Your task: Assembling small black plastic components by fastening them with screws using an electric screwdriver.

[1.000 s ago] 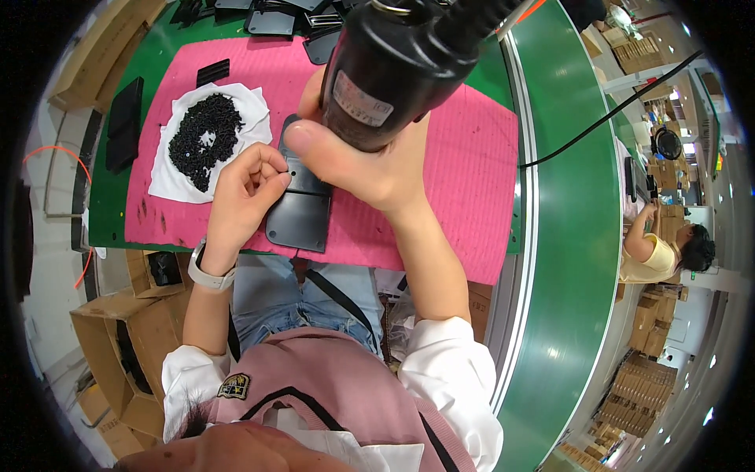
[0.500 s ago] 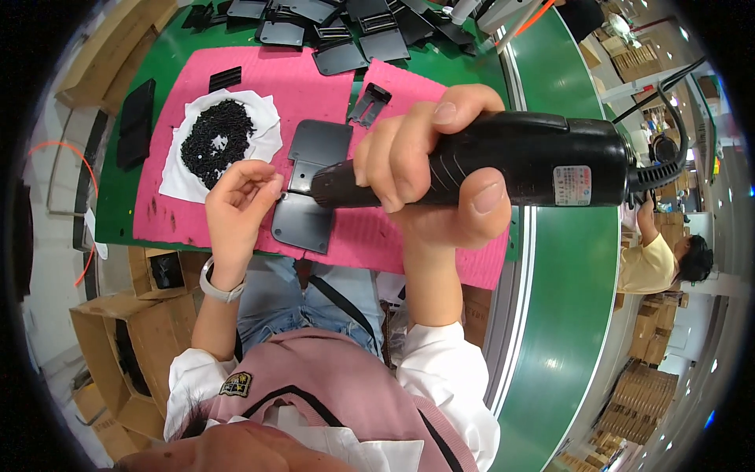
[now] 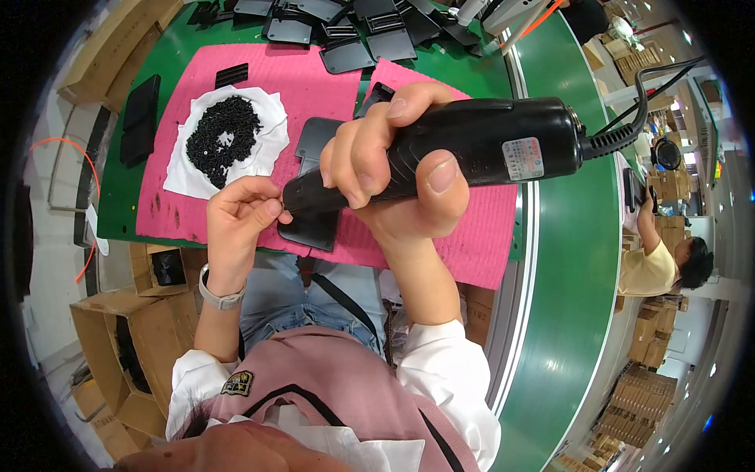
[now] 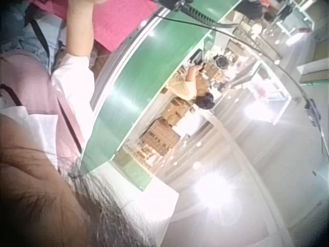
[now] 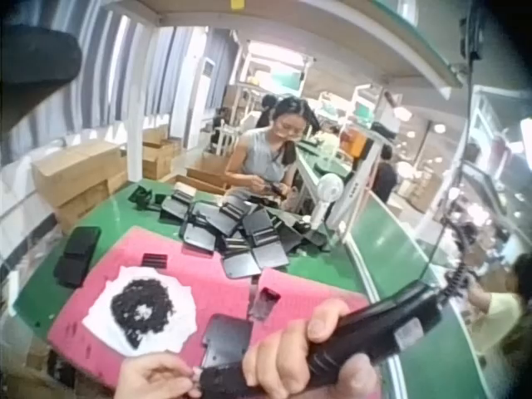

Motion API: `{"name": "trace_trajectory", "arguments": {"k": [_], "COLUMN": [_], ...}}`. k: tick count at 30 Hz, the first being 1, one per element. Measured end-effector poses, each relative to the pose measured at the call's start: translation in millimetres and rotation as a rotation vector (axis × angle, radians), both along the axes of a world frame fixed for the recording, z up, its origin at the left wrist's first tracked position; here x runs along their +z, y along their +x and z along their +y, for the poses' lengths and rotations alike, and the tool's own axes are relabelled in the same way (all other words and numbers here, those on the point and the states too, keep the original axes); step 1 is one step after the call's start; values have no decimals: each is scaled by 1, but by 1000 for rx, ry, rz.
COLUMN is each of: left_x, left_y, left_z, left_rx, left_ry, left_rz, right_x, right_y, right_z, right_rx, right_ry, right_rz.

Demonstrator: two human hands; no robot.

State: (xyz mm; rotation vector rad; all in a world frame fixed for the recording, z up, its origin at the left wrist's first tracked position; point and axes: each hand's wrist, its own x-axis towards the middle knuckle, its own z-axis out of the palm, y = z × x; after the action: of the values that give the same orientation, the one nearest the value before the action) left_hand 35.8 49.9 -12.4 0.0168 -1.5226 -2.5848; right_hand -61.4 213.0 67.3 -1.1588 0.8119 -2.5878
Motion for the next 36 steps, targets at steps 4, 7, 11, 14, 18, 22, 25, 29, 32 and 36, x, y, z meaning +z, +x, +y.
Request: {"name": "trace_trajectory", "arguments": {"k": [4,7,11,14,18,22,25,29,32,36], "left_x": [-3,6,-7,3,5,-7,-7,-12,-8,-11], "left_y": [0,-6,-27,-32,-39,-41,-42,-42,-40,-41], "left_z": [-2,7,-8,-12,-9,-5,-3,0,0,0], "left_rx": [-38,43,210,77,-46,-2,-4,44,50,41], "left_ry": [28,0,-563,-870,-1119,-1017,-977,-898,-998,-938], "left_rz": [-18,15,72,-33,-49,-67,-111,-100,-105,-125], "right_x": [0,5,11,2,-1,1,0,-1,-1,1], "right_y": [2,0,-14,-17,-16,-13,-15,-17,-17,-18], "right_z": [-3,-4,-4,-13,-19,-21,-19,-33,-38,-37], "right_rx": [-12,-7,-126,-159,-162,-150,-174,-238,-226,-210], "right_ry": [2,-12,173,200,257,300,378,492,527,520], "right_rz": [-15,-49,119,50,13,-35,13,182,226,204]}}
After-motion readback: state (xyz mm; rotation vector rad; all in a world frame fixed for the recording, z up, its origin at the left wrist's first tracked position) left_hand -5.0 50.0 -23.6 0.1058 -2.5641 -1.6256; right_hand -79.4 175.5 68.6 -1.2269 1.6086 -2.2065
